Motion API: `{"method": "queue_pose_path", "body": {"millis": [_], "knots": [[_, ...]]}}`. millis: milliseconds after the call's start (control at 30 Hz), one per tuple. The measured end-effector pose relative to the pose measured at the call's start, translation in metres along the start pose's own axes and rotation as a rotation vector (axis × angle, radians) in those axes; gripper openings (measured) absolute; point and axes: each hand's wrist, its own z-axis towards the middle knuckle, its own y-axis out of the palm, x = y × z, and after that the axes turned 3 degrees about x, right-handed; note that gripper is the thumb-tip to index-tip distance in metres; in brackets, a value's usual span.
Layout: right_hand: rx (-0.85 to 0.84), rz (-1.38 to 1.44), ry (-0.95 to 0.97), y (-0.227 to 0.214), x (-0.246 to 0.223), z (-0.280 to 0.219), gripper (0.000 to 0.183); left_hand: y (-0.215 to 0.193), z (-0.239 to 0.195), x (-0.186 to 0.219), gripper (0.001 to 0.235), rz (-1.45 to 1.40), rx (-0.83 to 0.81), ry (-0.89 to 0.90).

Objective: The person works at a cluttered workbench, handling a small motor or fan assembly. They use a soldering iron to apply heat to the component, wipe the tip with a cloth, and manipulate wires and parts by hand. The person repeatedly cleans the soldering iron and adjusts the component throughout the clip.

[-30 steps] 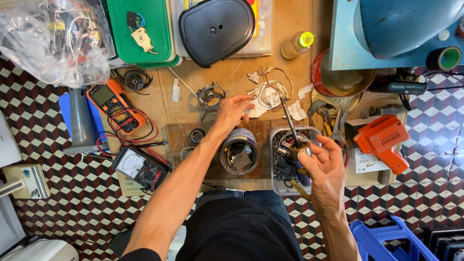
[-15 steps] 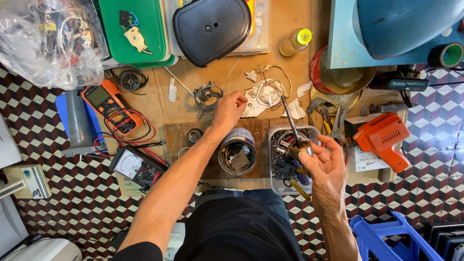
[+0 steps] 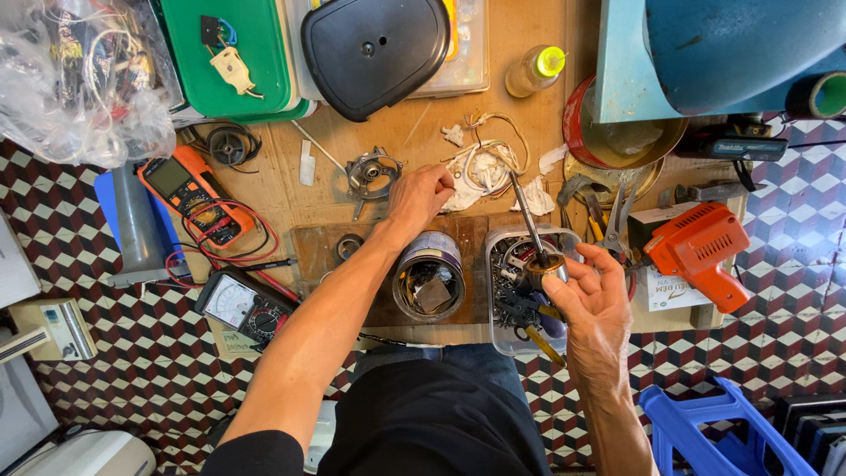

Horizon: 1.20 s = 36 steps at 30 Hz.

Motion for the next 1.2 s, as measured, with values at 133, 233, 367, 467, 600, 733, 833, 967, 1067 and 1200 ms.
{"method": "queue_pose_path", "body": {"millis": [133,233,367,467,600,733,833,967,1067,1200], "knots": [[0.0,-0.007,0.009,0.001,-0.001,0.0,0.066,-0.001,-0.004,-0.005,0.013,-0.139,0.02,-0.005],[-0.003,0.0,0.011,0.002,-0.001,0.001,0.066,-0.002,-0.004,-0.004,0.016,-0.231,0.052,-0.04],[-0.003,0.0,0.017,0.002,0.001,0.001,0.067,-0.008,-0.005,0.002,0.019,-0.195,0.047,-0.257],[-0.016,0.016,0.011,0.002,0.002,0.001,0.067,-0.01,-0.001,0.004,0.019,-0.033,0.059,-0.126],[-0.015,0.009,0.014,0.003,0.002,0.0,0.066,-0.011,-0.001,0.007,0.016,-0.009,0.147,0.09],[-0.007,0.022,0.019,0.003,0.0,0.0,0.064,-0.019,-0.016,0.01,0.02,-0.224,0.112,-0.228],[-0.028,0.035,0.018,0.009,-0.004,-0.002,0.063,-0.035,-0.049,0.007,0.034,-0.307,0.327,-0.196],[-0.065,-0.06,0.005,0.021,-0.006,0.003,0.063,-0.06,-0.097,-0.014,0.07,-0.35,0.316,-0.855],[-0.113,-0.158,0.033,0.035,-0.009,0.011,0.062,-0.075,-0.096,-0.041,0.074,-0.611,0.533,-0.732],[-0.193,-0.3,0.046,0.064,-0.008,0.027,0.063,-0.091,-0.081,-0.069,0.067,-0.324,0.406,-0.761]]}}
